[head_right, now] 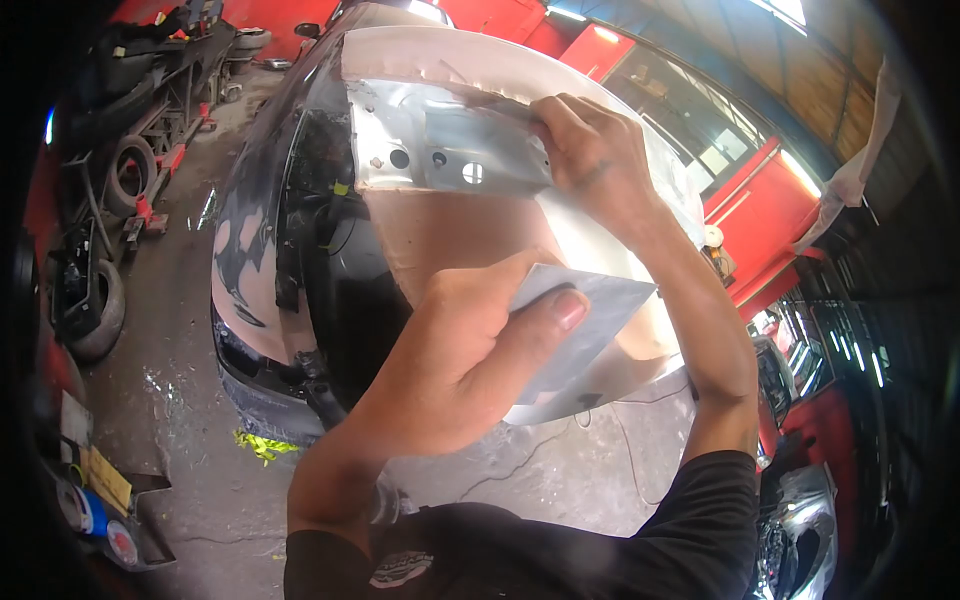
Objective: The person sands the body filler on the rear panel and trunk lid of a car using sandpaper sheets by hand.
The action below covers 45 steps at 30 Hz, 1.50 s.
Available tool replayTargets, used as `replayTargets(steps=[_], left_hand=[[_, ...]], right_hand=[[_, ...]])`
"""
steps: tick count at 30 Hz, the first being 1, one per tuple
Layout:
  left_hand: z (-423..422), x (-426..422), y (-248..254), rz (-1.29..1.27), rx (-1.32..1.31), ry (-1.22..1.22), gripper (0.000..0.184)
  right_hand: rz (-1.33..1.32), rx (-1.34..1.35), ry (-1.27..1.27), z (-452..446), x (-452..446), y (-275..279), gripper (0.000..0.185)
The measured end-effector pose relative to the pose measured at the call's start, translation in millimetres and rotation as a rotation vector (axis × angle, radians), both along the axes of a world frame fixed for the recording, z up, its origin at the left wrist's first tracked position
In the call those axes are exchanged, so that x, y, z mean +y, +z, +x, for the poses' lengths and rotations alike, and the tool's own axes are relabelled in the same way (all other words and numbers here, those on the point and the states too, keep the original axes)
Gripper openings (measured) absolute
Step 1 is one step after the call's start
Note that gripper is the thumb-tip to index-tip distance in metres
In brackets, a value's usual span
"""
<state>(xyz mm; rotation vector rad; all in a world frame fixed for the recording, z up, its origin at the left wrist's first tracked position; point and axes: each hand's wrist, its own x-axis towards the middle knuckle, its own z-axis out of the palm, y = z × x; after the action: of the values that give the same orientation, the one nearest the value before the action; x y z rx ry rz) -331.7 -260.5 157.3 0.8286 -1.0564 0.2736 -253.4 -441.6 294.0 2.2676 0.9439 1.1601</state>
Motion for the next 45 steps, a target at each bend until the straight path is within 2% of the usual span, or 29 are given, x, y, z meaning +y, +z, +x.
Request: replayTargets(steps=[7, 10, 16, 22, 25, 26, 30, 33, 37, 40, 45], left_hand=[[-3, 1, 1, 0.005, 0.029, -0.053, 0.018], [-2, 0, 0, -0.007, 0.013, -0.027, 0.018], [-1, 2, 0, 0.004, -0.001, -0.019, 0.018], [-1, 3, 0, 0.027, 0.011, -0.019, 0.020], [0, 1, -1, -0.008, 0.005, -0.002, 0.021], [0, 0, -2, -0.017, 0.004, -0.004, 0.021], [-2, 1, 0, 0.005, 0.010, -0.021, 0.021], [0, 1, -1, -0.001, -0.005, -0.024, 0.020], [0, 4, -1, 0.041, 0.000, -0.029, 0.019], [0, 4, -3, 0.030, -0.004, -0.001, 0.019], [0, 2, -2, 0.011, -0.014, -0.016, 0.018]], right_hand=[[-0.164, -0.176, 0.009, 6, -1, 9, 0.016], [-0.022, -0.090, 0.132, -1, 11, 10, 0.017], [-0.111, -0.051, 0.168, 13, 13, -6, 0.021], [-0.190, -0.204, 0.103, 24, 21, -10, 0.019], [-0.151, -0.284, 0.244, 17, 19, -6, 0.027], [-0.030, -0.200, 0.242, 8, 21, -5, 0.021], [0.043, 0.025, 0.143, 3, 10, -5, 0.019], [0.021, 0.015, 0.133, 14, 5, -7, 0.020], [-0.040, -0.162, 0.091, 13, 11, -3, 0.021], [0.081, -0.053, 0.167, -3, 15, 2, 0.016], [0.176, 0.156, 0.037, -28, 20, 15, 0.018]])
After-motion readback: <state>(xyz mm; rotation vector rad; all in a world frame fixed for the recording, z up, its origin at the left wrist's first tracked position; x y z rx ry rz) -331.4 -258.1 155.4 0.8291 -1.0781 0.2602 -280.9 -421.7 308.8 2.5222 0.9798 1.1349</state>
